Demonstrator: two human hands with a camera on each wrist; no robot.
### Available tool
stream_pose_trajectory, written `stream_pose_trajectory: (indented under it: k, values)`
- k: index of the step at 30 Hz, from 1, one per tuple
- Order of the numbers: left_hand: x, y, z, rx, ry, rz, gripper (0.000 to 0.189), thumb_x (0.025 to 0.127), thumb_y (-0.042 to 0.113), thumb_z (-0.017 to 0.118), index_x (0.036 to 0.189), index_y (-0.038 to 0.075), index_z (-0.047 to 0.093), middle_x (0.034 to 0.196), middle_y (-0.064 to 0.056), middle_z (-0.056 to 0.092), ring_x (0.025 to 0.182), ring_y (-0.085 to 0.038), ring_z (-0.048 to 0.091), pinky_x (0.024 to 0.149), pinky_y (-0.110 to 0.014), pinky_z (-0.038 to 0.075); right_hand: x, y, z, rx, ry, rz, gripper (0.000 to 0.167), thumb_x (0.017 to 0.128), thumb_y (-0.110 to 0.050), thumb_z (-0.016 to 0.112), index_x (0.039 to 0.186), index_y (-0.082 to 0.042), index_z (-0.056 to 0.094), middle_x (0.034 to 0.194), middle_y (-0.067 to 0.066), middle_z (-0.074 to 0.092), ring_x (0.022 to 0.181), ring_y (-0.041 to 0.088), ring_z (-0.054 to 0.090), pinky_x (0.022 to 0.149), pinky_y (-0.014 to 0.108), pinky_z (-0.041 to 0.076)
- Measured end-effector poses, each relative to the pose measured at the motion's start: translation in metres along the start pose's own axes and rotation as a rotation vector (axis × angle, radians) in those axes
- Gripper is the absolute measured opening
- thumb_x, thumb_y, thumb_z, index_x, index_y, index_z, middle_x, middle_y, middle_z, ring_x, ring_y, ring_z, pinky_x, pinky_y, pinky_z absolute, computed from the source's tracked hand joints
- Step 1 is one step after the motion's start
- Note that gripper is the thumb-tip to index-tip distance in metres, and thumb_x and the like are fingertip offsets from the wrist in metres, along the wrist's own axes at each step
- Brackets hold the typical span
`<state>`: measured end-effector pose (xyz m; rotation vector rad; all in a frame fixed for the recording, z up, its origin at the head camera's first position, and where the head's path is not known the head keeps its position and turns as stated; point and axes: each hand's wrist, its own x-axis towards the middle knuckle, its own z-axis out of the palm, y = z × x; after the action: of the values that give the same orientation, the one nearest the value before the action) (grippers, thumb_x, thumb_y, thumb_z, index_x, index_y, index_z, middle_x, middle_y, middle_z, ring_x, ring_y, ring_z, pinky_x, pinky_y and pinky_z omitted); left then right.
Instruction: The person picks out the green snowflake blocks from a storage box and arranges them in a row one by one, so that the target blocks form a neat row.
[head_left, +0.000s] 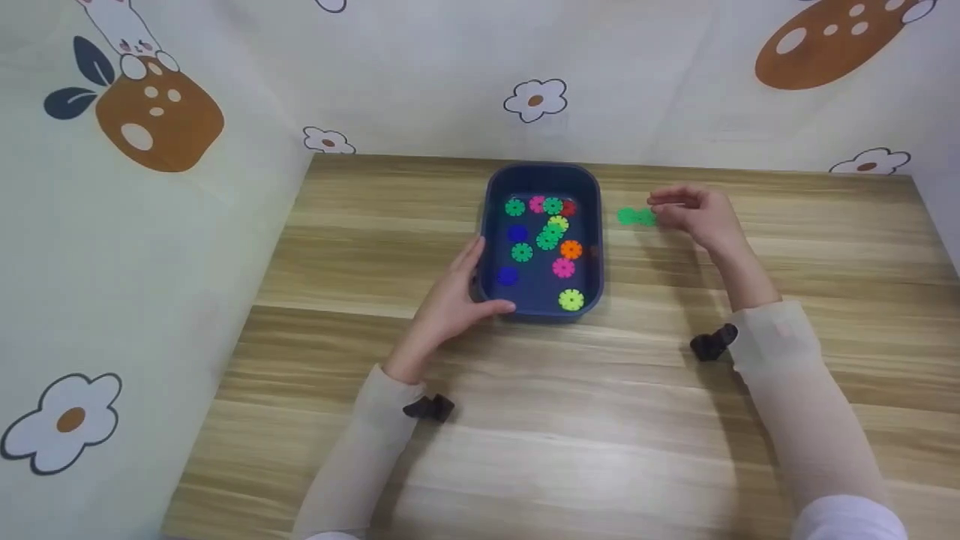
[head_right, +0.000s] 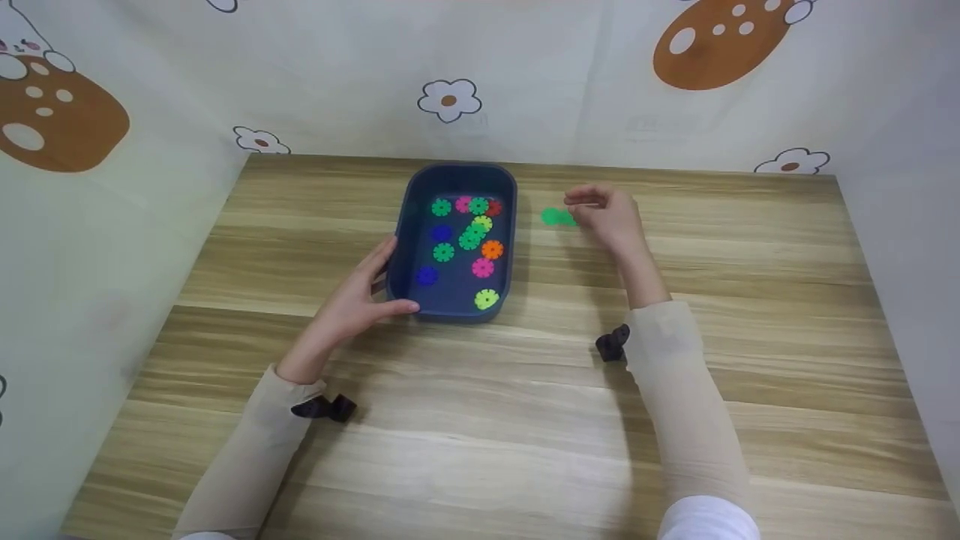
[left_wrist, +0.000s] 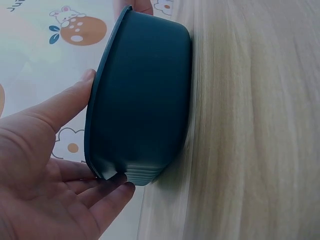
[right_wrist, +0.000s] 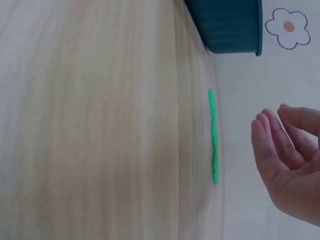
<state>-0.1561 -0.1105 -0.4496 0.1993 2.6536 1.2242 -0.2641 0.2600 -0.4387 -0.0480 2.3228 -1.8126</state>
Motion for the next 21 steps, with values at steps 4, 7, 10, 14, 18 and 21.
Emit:
stream_pose_trajectory:
  k: [4, 7, 10, 14, 18, 21]
  values:
    - [0.000, -0.001, 0.000, 0.004, 0.000, 0.000, 0.107, 0.080, 0.038, 0.084, 0.160, 0.012, 0.019, 0.168, -0.013, 0.017, 0.155, -0.030, 0.020, 0.126, -0.047, 0.022, 0.001, -0.002, 0.009, -0.009, -0.014, -0.038, 0.034, 0.096, -0.002, 0.059, 0.127, 0.012, 0.058, 0.095, -0.018, 0.072, 0.092, -0.002, 0.068, 0.077, 0.013, 0.057]
    - [0.000, -0.001, 0.000, 0.006, -0.001, 0.005, 0.107, 0.080, 0.038, 0.084, 0.160, 0.012, 0.019, 0.168, -0.013, 0.017, 0.155, -0.030, 0.020, 0.126, -0.047, 0.022, 0.002, -0.004, 0.016, -0.010, -0.028, -0.067, 0.034, 0.096, -0.001, 0.060, 0.127, 0.014, 0.057, 0.096, -0.018, 0.071, 0.092, -0.002, 0.069, 0.077, 0.013, 0.057]
    - [0.000, -0.001, 0.000, 0.007, -0.001, 0.007, 0.106, 0.080, 0.038, 0.084, 0.160, 0.012, 0.019, 0.168, -0.013, 0.018, 0.155, -0.030, 0.020, 0.126, -0.047, 0.022, 0.001, -0.008, 0.024, 0.001, -0.036, -0.084, 0.035, 0.096, -0.003, 0.062, 0.127, 0.013, 0.057, 0.096, -0.017, 0.071, 0.092, -0.001, 0.069, 0.078, 0.014, 0.057]
    - [0.000, 0.000, 0.000, -0.001, 0.002, 0.000, 0.106, 0.080, 0.037, 0.084, 0.160, 0.012, 0.019, 0.168, -0.013, 0.018, 0.155, -0.030, 0.021, 0.126, -0.047, 0.023, -0.001, -0.015, 0.034, -0.014, -0.041, -0.099, 0.035, 0.095, -0.006, 0.065, 0.125, 0.012, 0.059, 0.097, -0.015, 0.072, 0.093, 0.000, 0.069, 0.079, 0.015, 0.058]
    - [0.000, 0.000, 0.000, -0.003, -0.001, -0.003, 0.105, 0.080, 0.038, 0.083, 0.160, 0.013, 0.019, 0.168, -0.012, 0.018, 0.155, -0.030, 0.020, 0.126, -0.047, 0.022, -0.002, -0.021, 0.044, -0.025, -0.047, -0.104, 0.035, 0.094, -0.006, 0.066, 0.124, 0.011, 0.061, 0.098, -0.014, 0.072, 0.093, 0.000, 0.069, 0.079, 0.015, 0.058]
    - [0.000, 0.000, 0.000, -0.003, -0.003, 0.002, 0.106, 0.080, 0.038, 0.083, 0.160, 0.012, 0.019, 0.168, -0.013, 0.018, 0.155, -0.030, 0.020, 0.126, -0.048, 0.022, -0.002, -0.025, 0.052, 0.001, -0.054, -0.112, 0.034, 0.093, -0.004, 0.066, 0.123, 0.012, 0.061, 0.097, -0.014, 0.072, 0.091, 0.000, 0.070, 0.079, 0.015, 0.058]
